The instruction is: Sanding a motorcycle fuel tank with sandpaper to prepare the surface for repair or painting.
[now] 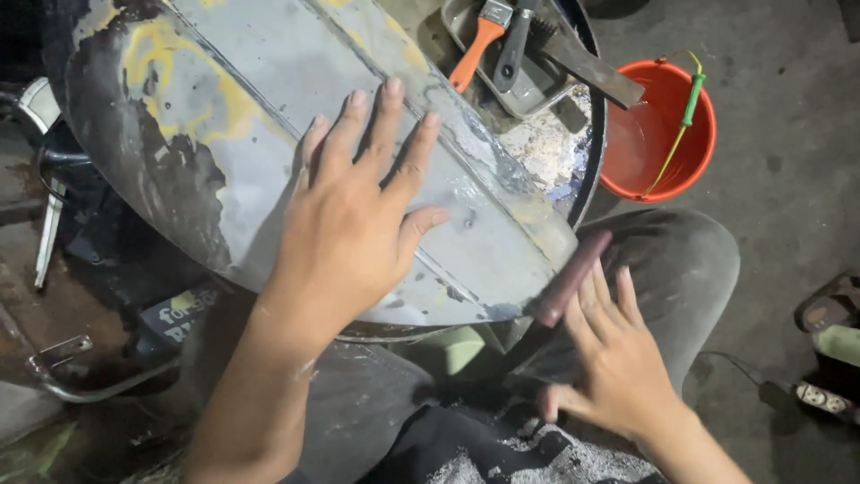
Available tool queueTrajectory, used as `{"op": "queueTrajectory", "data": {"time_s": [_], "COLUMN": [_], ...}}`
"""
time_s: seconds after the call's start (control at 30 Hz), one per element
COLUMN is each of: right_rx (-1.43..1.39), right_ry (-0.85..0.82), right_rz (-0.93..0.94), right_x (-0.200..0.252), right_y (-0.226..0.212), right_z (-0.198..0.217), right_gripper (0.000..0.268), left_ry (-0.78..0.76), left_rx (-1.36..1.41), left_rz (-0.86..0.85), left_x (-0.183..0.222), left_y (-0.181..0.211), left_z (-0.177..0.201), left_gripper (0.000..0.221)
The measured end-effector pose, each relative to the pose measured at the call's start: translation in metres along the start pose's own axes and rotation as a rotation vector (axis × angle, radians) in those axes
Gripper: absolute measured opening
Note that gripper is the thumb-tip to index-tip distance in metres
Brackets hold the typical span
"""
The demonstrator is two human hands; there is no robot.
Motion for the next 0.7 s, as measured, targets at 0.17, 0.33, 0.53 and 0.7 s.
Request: {"op": "queueTrajectory", "data": {"time_s": [0.17, 0.33, 0.53, 0.7], "right_rx": [-0.042, -0.008, -0.024, 0.033], "right_ry": [0.034, 0.066, 0.066, 0.011], "right_rz": [0.001, 0.088, 0.089, 0.035], "right_x": [-0.029, -0.077, -0.074, -0.012], "right_y": [-0.005, -0.012, -0.015, -0.004], "right_z": [0.005, 0.025, 0.027, 0.003], "right_gripper": [0.143, 0.149, 0.143, 0.141], "left_ry": [0.004, 0.001, 0.020, -0.016], "left_rx": [-0.020, -0.043, -0.059, -0.018], "left_rz": [0.006, 0.021, 0.018, 0.024], "left_x": [0.000, -0.001, 0.000, -0.001], "left_y": [0.004, 0.004, 0.006, 0.003], "left_z": [-0.001, -0.004, -0.002, 0.000], "left_gripper": [0.076, 0.075, 0.075, 0.073]}}
Point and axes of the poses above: each hand's wrist, its own x-axis away from the middle knuckle, its own z-axis out of the back of the hand, y = z × x, the point moved 3 cm from there along -x, towards the middle knuckle, and after that the axes turned 7 degrees about -z, right-handed, at the moved point
